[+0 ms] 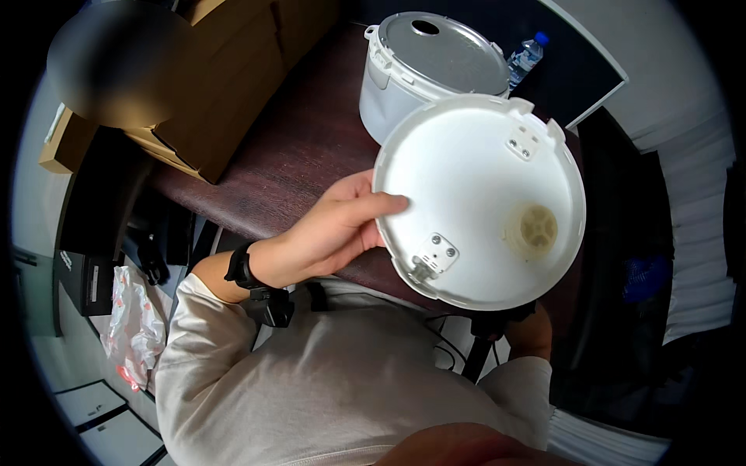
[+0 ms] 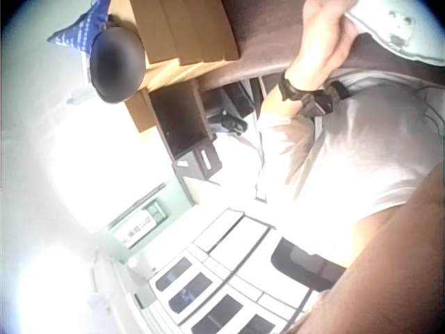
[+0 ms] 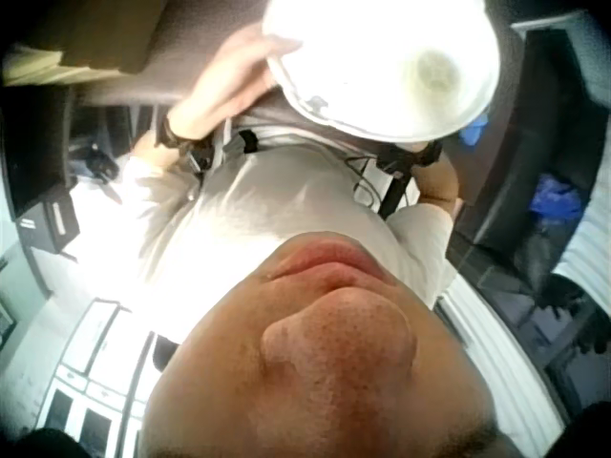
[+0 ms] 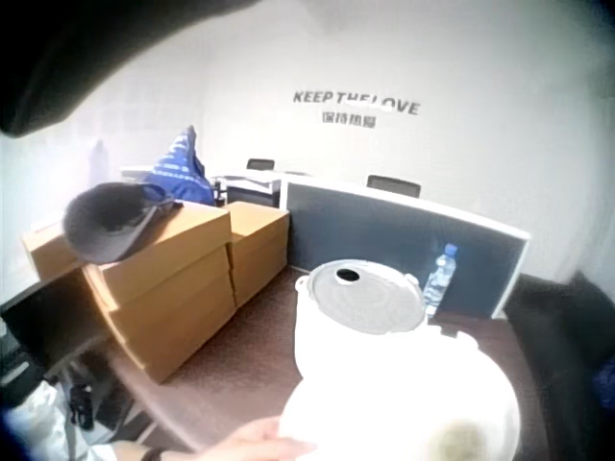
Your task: The person uses a screwdriver to tighten screws on the bottom of a white appliance, then wipes the surface with a blue cloth and places the lid on top.
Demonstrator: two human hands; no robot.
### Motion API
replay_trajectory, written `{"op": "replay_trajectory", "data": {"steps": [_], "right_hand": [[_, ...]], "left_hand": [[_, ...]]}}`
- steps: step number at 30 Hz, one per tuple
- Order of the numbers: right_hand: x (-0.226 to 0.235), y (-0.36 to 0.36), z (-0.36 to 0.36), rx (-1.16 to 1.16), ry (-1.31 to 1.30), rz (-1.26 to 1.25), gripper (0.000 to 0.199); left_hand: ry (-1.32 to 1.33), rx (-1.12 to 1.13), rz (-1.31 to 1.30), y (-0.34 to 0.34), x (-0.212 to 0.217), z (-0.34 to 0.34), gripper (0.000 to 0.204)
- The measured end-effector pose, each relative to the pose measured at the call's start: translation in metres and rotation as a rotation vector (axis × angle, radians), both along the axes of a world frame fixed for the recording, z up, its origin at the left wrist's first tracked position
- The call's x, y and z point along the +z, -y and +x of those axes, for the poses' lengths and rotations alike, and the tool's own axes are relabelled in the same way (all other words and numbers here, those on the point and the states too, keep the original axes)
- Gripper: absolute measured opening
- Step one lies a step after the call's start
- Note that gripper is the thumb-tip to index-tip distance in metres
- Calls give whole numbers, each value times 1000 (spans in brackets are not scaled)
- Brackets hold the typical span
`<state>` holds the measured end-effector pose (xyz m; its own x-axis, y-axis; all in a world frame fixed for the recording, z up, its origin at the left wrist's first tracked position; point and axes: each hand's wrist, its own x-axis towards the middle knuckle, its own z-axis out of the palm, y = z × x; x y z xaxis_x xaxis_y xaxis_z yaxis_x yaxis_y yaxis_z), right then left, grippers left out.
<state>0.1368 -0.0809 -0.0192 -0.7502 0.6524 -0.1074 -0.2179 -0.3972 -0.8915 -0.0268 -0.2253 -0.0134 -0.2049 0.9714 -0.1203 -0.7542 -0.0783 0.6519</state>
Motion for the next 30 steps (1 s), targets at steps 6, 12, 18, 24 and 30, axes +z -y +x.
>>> {"op": "replay_trajectory", "data": {"steps": [6, 12, 18, 24, 30], "right_hand": [[31, -26, 33, -35, 149, 235, 35], [88, -55, 31, -74, 280, 552, 32], [129, -107, -28, -18, 358, 857, 29], [140, -160, -107, 21, 486, 1222, 26], [126, -158, -162, 24, 421, 1773, 28]], "left_hand": [[-241, -18, 11, -24, -3, -23, 39], [-935, 754, 209, -74, 23, -120, 52], [-826, 679, -44, -134, 0, -160, 58], [-649, 671, -20, -137, -7, -148, 64], [-608, 649, 123, -113, -23, -130, 75]]}}
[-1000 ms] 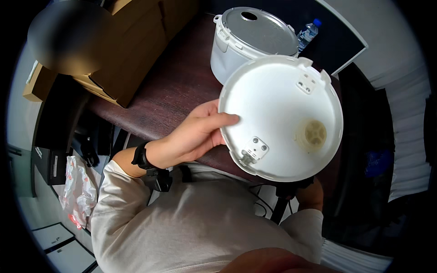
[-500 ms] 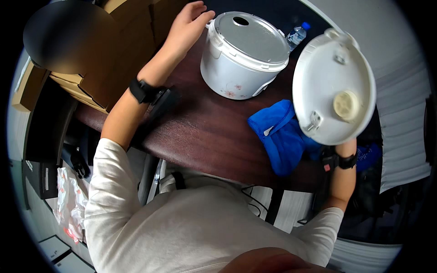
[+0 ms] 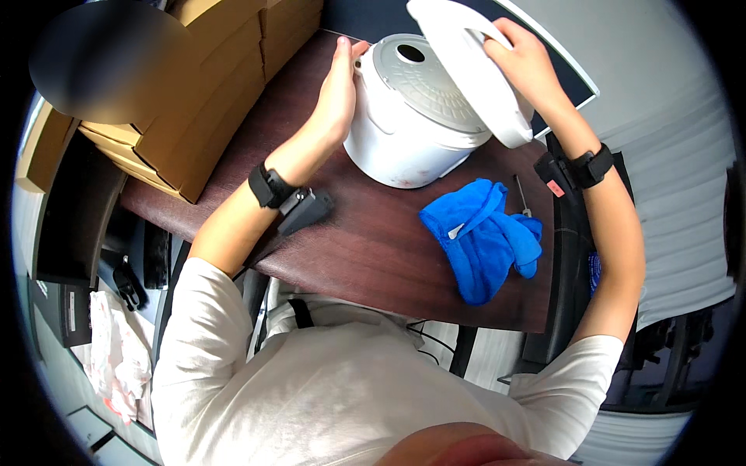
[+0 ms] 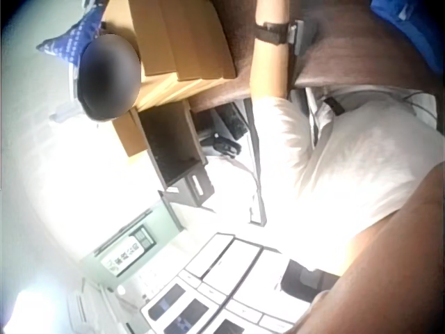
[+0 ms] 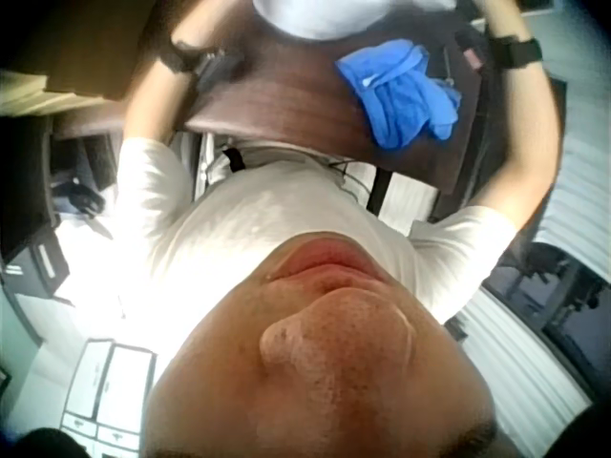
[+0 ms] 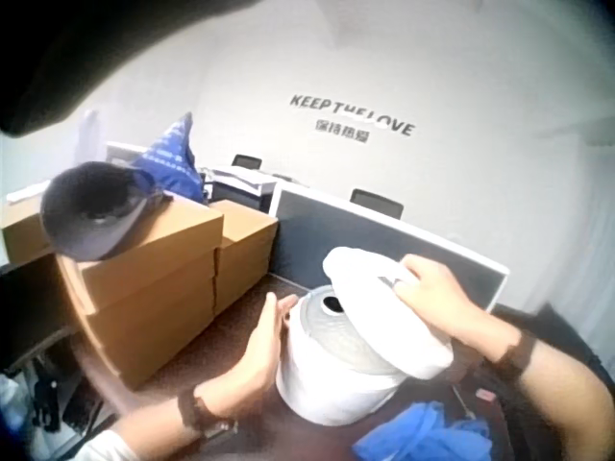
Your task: The person uses a screwdriver to tighten screws on the bottom of a white appliance, then wipes the surface with a blue cloth and places the lid on top.
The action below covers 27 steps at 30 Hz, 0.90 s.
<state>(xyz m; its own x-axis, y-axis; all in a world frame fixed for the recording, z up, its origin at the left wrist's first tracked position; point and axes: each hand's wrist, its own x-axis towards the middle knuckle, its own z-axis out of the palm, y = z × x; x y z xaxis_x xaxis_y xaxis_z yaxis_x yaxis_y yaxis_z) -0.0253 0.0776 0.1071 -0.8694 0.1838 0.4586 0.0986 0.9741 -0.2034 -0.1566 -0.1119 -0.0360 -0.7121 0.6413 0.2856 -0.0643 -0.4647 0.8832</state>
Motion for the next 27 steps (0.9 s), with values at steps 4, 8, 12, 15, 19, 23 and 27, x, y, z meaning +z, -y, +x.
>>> {"op": "replay_trajectory", "data": {"steps": [4, 8, 12, 15, 19, 23, 27], "right_hand": [[-7, 29, -12, 116, 153, 51, 28], [-15, 38, -15, 240, 278, 235, 31], [-11, 35, -15, 385, 282, 373, 26], [-1, 43, -15, 403, 353, 542, 21], [1, 47, -13, 453, 339, 785, 19], [3, 44, -16, 529, 312, 935, 23], [8, 43, -21, 587, 284, 1013, 22]], "left_hand": [[11, -40, 40, 27, 3, 26, 80], [50, -67, 71, 47, 5, 48, 79], [-19, -111, 72, 59, -6, 49, 75], [-33, -111, 39, 67, -7, 50, 70], [-69, -122, 22, 73, -1, 51, 61], [-264, -23, 45, 64, -13, 48, 61], [-450, 97, -14, 64, -20, 39, 68]]}}
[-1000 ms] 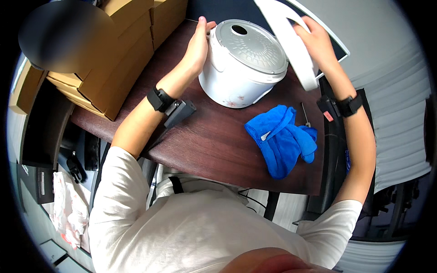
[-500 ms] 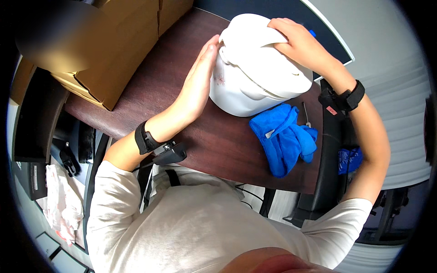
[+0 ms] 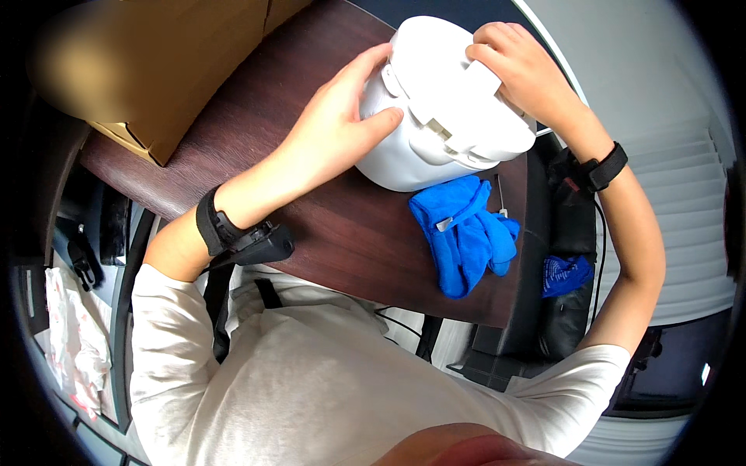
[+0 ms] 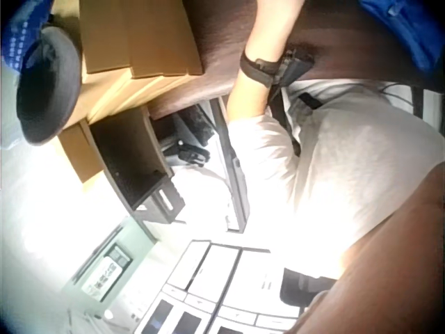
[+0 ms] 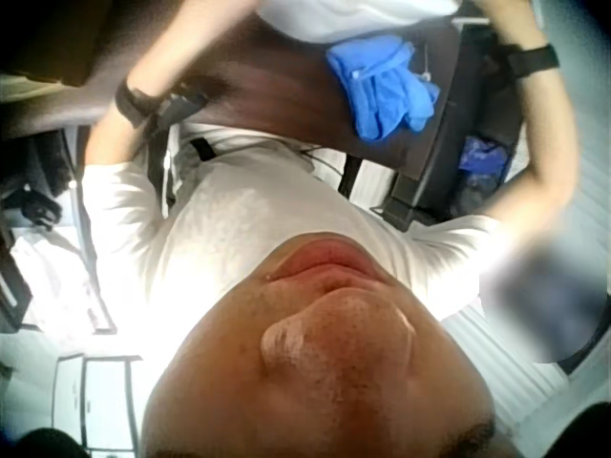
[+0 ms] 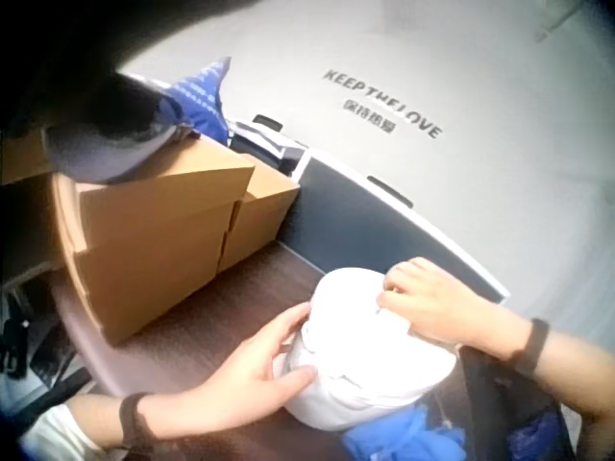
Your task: The person uses a screwdriver to tighten screws on the bottom of a white appliance, then wipes the surface with a blue cloth and places the lid on top.
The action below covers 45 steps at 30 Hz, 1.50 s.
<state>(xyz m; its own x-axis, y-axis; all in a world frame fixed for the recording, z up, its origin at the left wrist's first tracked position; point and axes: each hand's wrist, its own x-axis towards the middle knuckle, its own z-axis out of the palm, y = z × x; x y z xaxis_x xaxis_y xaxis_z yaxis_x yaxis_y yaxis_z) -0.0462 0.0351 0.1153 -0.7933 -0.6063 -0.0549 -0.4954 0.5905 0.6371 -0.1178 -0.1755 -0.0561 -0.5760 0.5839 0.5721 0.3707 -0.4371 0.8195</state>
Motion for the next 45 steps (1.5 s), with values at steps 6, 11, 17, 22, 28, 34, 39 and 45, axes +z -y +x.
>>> {"op": "replay_trajectory", "data": {"steps": [6, 11, 17, 22, 28, 34, 39, 45], "right_hand": [[0, -17, 1, 147, -65, 77, 16], [-1, -13, 0, 89, -56, 85, 17], [19, 26, -6, -53, 75, 112, 11], [16, 18, 0, -124, 3, 42, 13], [25, 28, 1, -171, 25, 20, 15], [-6, 7, 7, -145, -88, -5, 28], [-12, 2, 6, -128, -137, 10, 31], [-7, 0, 10, -137, -117, 22, 29]], "left_hand": [[-29, -24, -117, 6, 10, 2, 79], [-213, 70, -150, 6, 20, 6, 91], [-218, 111, -129, 3, 21, 4, 97], [-197, 31, -119, 3, 34, 8, 98], [-45, -52, -71, 1, 36, 8, 89], [-201, 79, -147, 4, 32, 7, 82], [-344, 135, -218, 2, 32, 4, 67], [-423, 147, -264, 4, 40, 4, 60]]}}
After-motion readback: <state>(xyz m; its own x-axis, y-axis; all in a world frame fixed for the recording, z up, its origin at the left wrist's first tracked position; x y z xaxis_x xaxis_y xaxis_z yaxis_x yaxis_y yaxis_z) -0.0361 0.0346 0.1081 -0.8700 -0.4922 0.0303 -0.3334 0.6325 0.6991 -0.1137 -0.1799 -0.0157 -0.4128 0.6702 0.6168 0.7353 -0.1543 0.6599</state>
